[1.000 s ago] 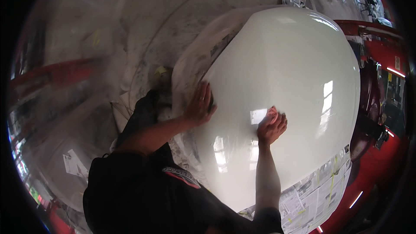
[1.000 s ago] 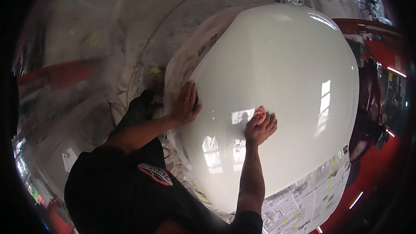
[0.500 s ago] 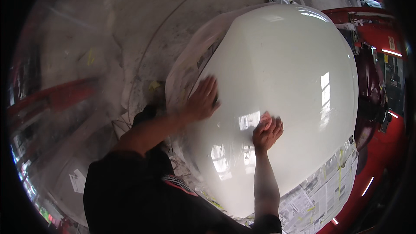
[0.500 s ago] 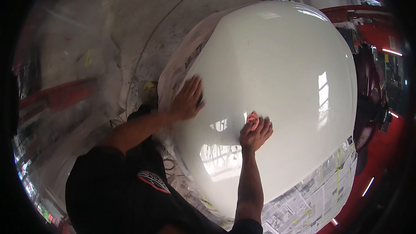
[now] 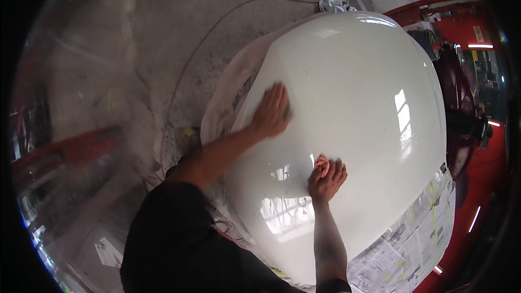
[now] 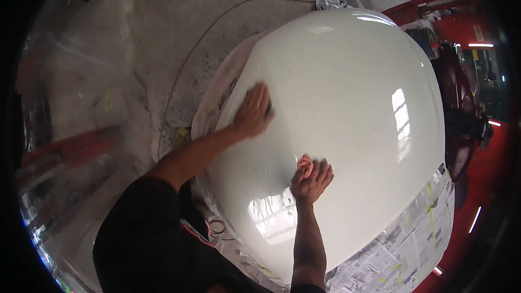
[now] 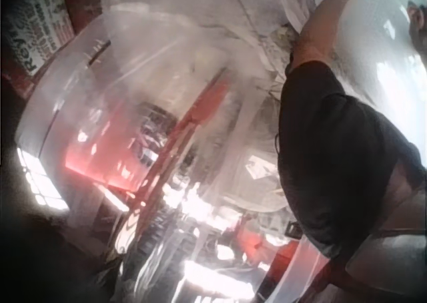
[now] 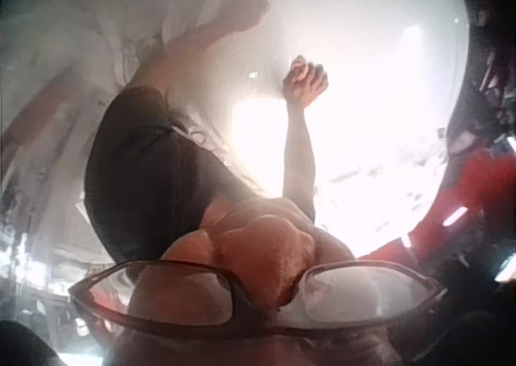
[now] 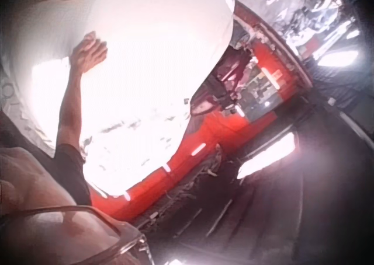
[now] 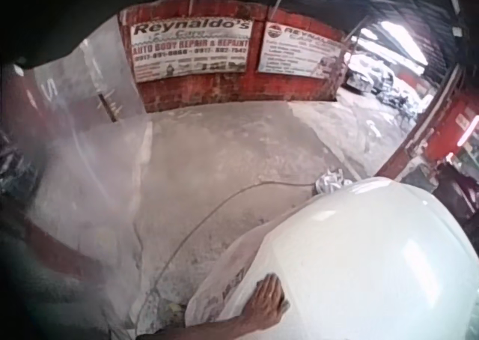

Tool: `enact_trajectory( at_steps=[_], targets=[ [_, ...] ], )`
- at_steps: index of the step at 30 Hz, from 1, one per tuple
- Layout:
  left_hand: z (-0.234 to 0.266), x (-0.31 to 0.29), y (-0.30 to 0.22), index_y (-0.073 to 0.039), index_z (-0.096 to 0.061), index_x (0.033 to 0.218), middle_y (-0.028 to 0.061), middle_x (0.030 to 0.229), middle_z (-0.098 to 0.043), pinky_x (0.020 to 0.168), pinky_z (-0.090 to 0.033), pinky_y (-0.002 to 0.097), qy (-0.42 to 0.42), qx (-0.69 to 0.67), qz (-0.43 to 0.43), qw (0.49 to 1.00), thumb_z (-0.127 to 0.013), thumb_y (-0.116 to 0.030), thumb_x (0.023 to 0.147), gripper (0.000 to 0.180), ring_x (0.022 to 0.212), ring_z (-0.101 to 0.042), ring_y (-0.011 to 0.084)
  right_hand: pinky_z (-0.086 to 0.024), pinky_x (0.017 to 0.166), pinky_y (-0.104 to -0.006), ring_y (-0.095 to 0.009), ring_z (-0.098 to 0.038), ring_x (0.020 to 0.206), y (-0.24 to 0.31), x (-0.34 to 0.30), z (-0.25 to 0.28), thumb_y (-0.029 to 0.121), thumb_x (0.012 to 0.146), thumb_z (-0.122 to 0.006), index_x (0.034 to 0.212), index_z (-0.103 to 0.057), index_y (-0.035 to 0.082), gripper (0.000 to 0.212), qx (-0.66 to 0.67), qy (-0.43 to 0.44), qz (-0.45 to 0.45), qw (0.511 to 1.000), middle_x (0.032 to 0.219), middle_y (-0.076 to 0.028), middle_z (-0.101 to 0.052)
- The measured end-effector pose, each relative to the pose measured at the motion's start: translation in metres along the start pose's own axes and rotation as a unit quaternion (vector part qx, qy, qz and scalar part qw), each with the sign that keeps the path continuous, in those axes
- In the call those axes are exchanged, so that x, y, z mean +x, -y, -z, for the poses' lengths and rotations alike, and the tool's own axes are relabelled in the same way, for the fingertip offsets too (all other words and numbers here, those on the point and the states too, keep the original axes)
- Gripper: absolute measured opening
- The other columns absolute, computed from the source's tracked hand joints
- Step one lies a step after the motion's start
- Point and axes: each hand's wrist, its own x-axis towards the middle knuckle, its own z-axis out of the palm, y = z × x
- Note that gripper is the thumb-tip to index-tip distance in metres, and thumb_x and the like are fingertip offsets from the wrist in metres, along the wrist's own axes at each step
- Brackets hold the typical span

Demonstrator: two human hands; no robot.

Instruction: The person uses a sanding block and a pink cloth to rub and wipe the surface of a white car hood. The person alternates between sanding and wiping motions across the hood, which is surrounded by protective newspaper and plastic sheeting.

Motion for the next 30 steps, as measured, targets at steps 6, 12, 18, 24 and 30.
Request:
enact_trajectory(
  at_steps=[6,12,18,24,30],
  targets=[
    [0.003,0.131,0.056,0.021,-0.030,0.147,0.0401,0.155,-0.029,0.122,-0.024,0.0560,-0.178,0.012,0.220,0.959,-0.041,-0.042,0.106,0.076,0.147,-0.029,0.0491,-0.033,0.111,-0.0628,-0.047,-0.046,0.131,0.019,0.015,0.000,0.030,0.093,-0.061,0.130,-0.057,0.001,0.047,0.059,-0.007,0.011,0.998,0.139,-0.024,-0.053],
    [-0.030,-0.084,-0.108,0.017,-0.028,0.150,0.0380,0.156,-0.028,0.124,-0.020,0.0560,0.068,0.004,-0.097,0.993,-0.049,-0.045,0.101,0.082,0.148,-0.028,0.0486,-0.029,0.115,-0.0629,-0.046,-0.043,0.136,-0.008,-0.007,-0.001,0.033,0.093,-0.060,0.137,-0.055,0.005,0.052,0.010,0.004,-0.027,1.000,0.146,-0.022,-0.049],
    [0.019,0.120,0.036,0.022,-0.010,0.151,0.0408,0.160,-0.012,0.127,-0.010,0.0519,-0.086,-0.039,0.162,0.982,-0.029,-0.047,0.108,0.084,0.153,-0.013,0.0485,-0.027,0.117,-0.0626,-0.045,-0.042,0.137,0.004,0.010,-0.003,0.033,0.092,-0.060,0.135,-0.056,0.005,0.052,0.033,0.011,-0.026,0.999,0.146,-0.021,-0.050],
    [-0.040,-0.027,-0.085,0.020,-0.003,0.153,0.0405,0.161,-0.005,0.127,-0.007,0.0523,-0.023,0.087,0.003,0.996,-0.037,-0.045,0.107,0.087,0.154,-0.005,0.0498,-0.027,0.117,-0.0624,-0.044,-0.043,0.137,0.004,-0.006,0.005,0.034,0.091,-0.060,0.133,-0.059,0.006,0.050,0.017,0.024,-0.058,0.998,0.146,-0.018,-0.051],
    [0.018,0.116,0.019,0.019,-0.003,0.154,0.0386,0.163,-0.003,0.127,-0.006,0.0519,-0.008,0.000,0.136,0.991,-0.024,-0.047,0.109,0.082,0.155,-0.005,0.0474,-0.029,0.115,-0.0616,-0.044,-0.045,0.134,0.003,0.006,0.003,0.034,0.092,-0.061,0.131,-0.059,0.005,0.049,0.029,-0.021,-0.029,0.999,0.143,-0.019,-0.052]
  ],
)
